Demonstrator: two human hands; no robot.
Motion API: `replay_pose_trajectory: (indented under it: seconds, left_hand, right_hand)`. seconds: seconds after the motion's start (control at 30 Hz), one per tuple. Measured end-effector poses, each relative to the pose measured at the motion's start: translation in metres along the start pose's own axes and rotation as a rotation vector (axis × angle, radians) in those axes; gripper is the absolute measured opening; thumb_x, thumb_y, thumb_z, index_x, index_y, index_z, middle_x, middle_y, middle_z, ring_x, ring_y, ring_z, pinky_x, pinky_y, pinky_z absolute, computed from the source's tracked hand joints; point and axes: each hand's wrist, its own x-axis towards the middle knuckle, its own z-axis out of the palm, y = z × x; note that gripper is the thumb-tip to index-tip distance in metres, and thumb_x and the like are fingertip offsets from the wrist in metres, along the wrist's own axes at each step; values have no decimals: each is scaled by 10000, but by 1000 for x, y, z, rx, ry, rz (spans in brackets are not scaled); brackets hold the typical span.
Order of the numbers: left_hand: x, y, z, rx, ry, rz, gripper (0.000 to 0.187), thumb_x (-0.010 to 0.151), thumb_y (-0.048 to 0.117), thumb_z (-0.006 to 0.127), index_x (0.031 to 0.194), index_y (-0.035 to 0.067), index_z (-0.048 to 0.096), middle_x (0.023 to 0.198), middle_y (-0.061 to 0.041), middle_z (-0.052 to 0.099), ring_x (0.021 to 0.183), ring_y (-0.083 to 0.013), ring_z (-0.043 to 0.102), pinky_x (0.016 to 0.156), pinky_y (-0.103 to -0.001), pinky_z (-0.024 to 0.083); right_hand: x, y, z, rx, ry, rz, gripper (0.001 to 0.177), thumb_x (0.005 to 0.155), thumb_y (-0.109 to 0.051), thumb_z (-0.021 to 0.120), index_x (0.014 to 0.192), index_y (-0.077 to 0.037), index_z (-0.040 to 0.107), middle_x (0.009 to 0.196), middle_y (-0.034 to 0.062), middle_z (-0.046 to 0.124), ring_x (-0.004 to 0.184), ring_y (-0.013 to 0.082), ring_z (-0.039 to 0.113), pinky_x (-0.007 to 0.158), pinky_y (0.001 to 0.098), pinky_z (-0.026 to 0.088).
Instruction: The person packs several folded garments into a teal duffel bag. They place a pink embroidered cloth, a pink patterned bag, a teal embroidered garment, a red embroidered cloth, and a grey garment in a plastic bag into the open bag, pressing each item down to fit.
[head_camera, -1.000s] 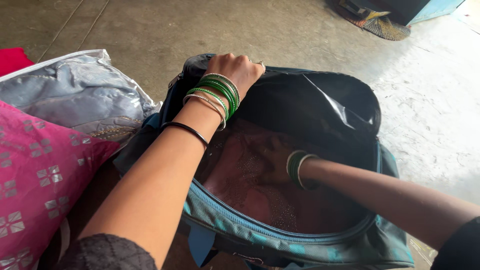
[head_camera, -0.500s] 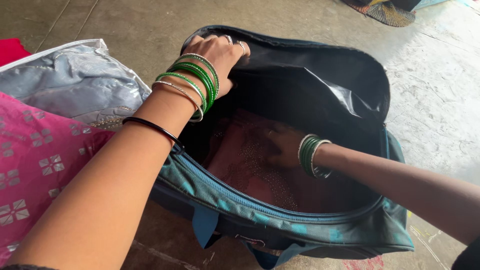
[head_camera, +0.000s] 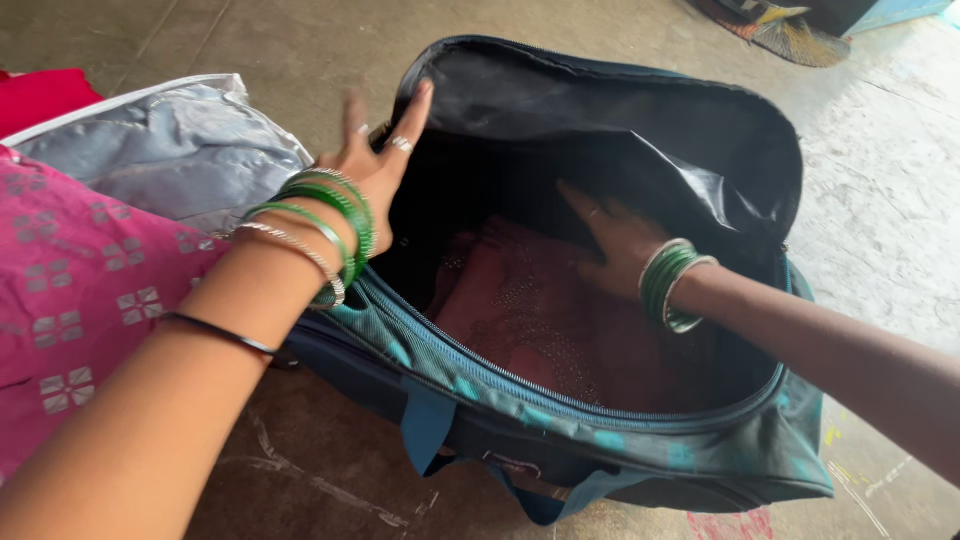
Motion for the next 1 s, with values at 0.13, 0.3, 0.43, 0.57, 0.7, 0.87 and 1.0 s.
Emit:
replay_pose_trajectory:
  seconds: [0.13, 0.3, 0.43, 0.57, 0.7, 0.87, 1.0]
  left_hand:
    - [-7, -21, 3, 87, 110, 226, 1368, 740, -88, 697, 1569, 451, -249, 1480, -305, 421, 1178, -481, 595, 922, -508, 525]
    - [-27, -22, -29, 161, -172, 67, 1234, 875, -72, 617, 1607, 454, -226, 1186, -299, 675, 810, -357, 771, 660, -451, 627]
    - [-53, -21, -48, 64, -268, -73, 1233, 884, -127, 570, 1642, 531, -145, 1156, -298, 698, 756, -332, 758, 617, -432, 622]
    - [-60, -37, -49, 102, -260, -61, 1268, 848, -135, 595, 1650, 513, -143, 1169, -267, 677, 716, -325, 779, 623, -421, 635]
    - [-59, -67, -48, 196, -266, -98, 1262, 856, -91, 605, 1661, 486, -178, 1166, -272, 764, 817, -334, 787, 701, -414, 622]
    - [-57, -82, -33, 292, -118, -7, 1381, 756, -61, 723, 1665, 498, -154, 1659, -224, 222, 1210, -400, 625, 929, -464, 589]
    - [-73, -62, -18, 288, 17, 6, 1323, 758, 145, 859, 1631, 470, -81, 1727, -121, -32, 1431, -438, 369, 1053, -564, 473]
  right_hand:
    - [0, -7, -9, 19, -25, 49, 1010, 811, -298, 752, 1622, -307, 149, 1448, 286, 474, 1331, 479, 489, 1120, 509, 411]
    - [0, -20, -15, 4, 14, -48, 982, 812, -302, 752, 1611, -286, 182, 1428, 280, 504, 1314, 478, 502, 1103, 530, 408]
    - [5, -28, -15, -30, -13, -56, 1002, 798, -296, 753, 1619, -283, 179, 1417, 280, 520, 1302, 473, 523, 1111, 519, 421]
    - [8, -40, -10, -23, -46, -117, 1046, 802, -319, 762, 1627, -288, 120, 1408, 302, 501, 1286, 494, 509, 1095, 520, 417]
    - [14, -65, -9, 1, -61, -183, 1049, 804, -333, 762, 1624, -293, 108, 1362, 293, 526, 1258, 494, 529, 1087, 523, 424]
    - [11, -83, 1, -3, -154, -189, 1080, 781, -315, 748, 1631, -311, 82, 1379, 245, 524, 1246, 472, 547, 1076, 515, 441]
    - [11, -86, 10, -72, -251, -181, 1073, 773, -480, 778, 1607, -296, 130, 1529, 240, 401, 1377, 452, 451, 1149, 498, 396]
